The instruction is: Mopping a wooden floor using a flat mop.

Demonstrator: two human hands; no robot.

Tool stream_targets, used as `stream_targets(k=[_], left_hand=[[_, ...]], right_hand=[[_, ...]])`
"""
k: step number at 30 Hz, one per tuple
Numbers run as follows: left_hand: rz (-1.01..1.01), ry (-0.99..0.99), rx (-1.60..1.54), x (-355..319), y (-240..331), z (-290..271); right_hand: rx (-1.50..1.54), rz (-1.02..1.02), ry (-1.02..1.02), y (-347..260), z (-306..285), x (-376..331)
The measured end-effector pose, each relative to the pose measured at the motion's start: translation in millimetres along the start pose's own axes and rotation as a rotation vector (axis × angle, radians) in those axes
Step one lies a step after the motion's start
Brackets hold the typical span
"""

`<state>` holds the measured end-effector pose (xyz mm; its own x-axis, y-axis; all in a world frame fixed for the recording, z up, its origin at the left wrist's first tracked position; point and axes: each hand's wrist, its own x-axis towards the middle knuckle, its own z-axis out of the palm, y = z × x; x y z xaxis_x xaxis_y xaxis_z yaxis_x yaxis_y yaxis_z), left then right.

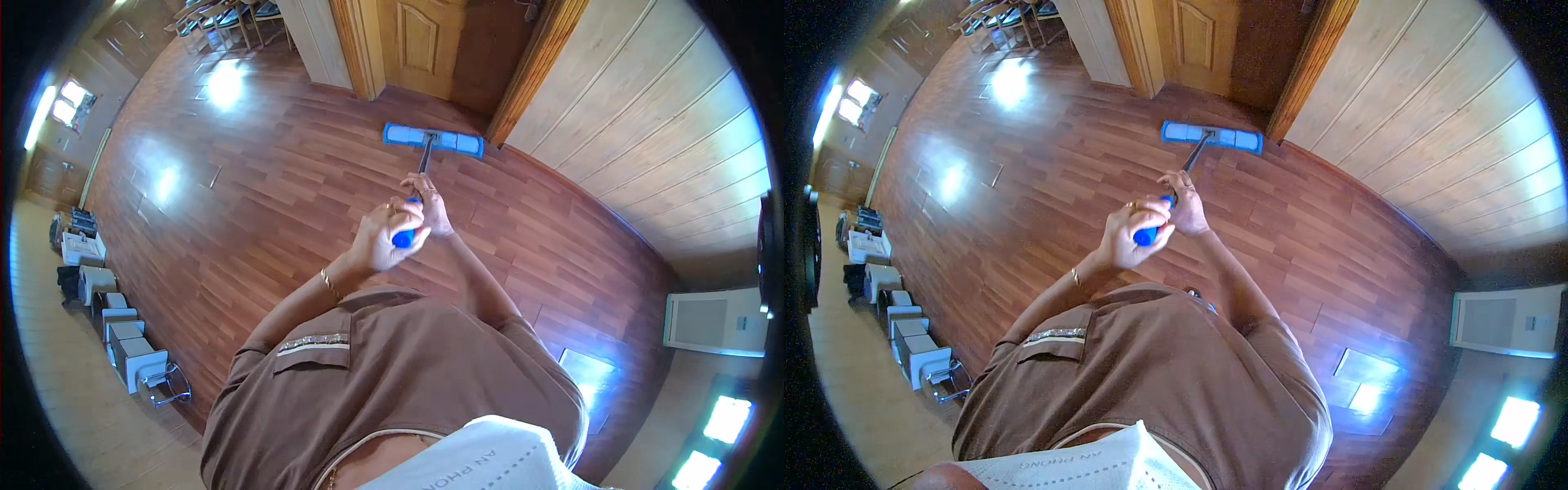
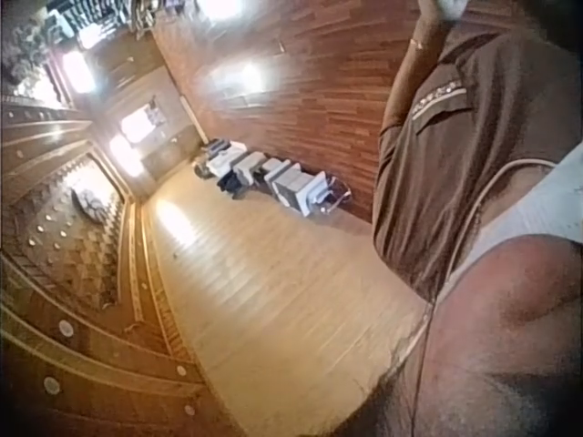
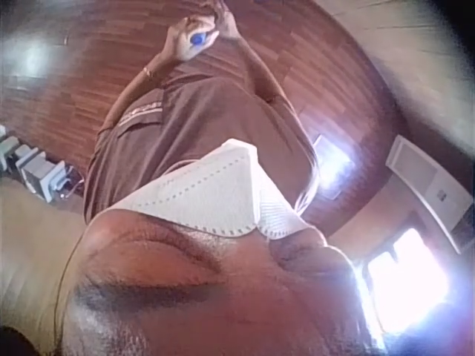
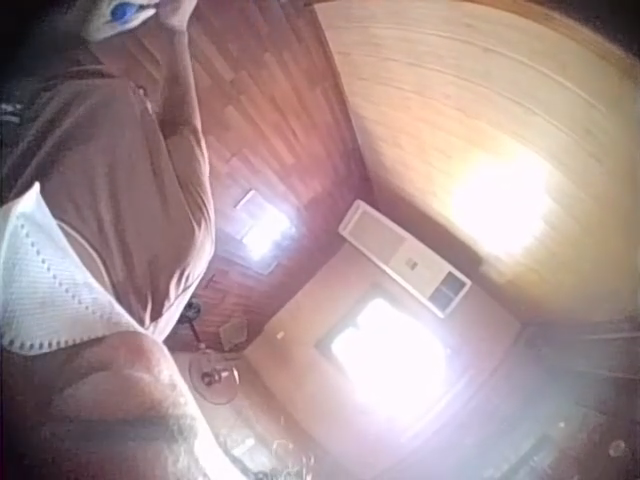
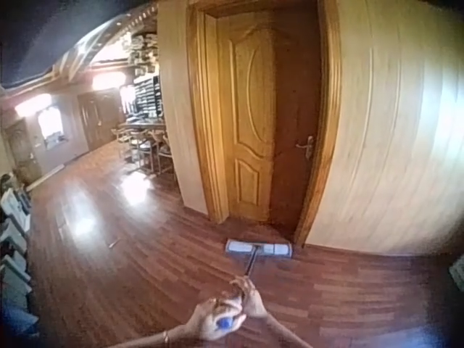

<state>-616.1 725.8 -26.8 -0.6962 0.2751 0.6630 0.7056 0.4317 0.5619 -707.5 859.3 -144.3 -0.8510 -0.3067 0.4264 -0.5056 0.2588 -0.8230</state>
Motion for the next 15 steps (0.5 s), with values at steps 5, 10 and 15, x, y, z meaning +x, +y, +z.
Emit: stream_targets(k=[5,10,15], left_hand=[[-0.152,-0.113,-0.031,-8.4,-61.8,25.6],[-0.115,-0.305,0.15,-20.7,-74.4,37.7],[-0.052,-0.521,0.126,0.5,-29.8,18.3]], right_hand=[[-0.395,-0.135,0.111,27.5,8.8,-0.2],[-0.354,0.202,-0.067,57.1,12.5,-11.4],[-0.312,0.039,-0.014,46.6,-20.9,-33.8]])
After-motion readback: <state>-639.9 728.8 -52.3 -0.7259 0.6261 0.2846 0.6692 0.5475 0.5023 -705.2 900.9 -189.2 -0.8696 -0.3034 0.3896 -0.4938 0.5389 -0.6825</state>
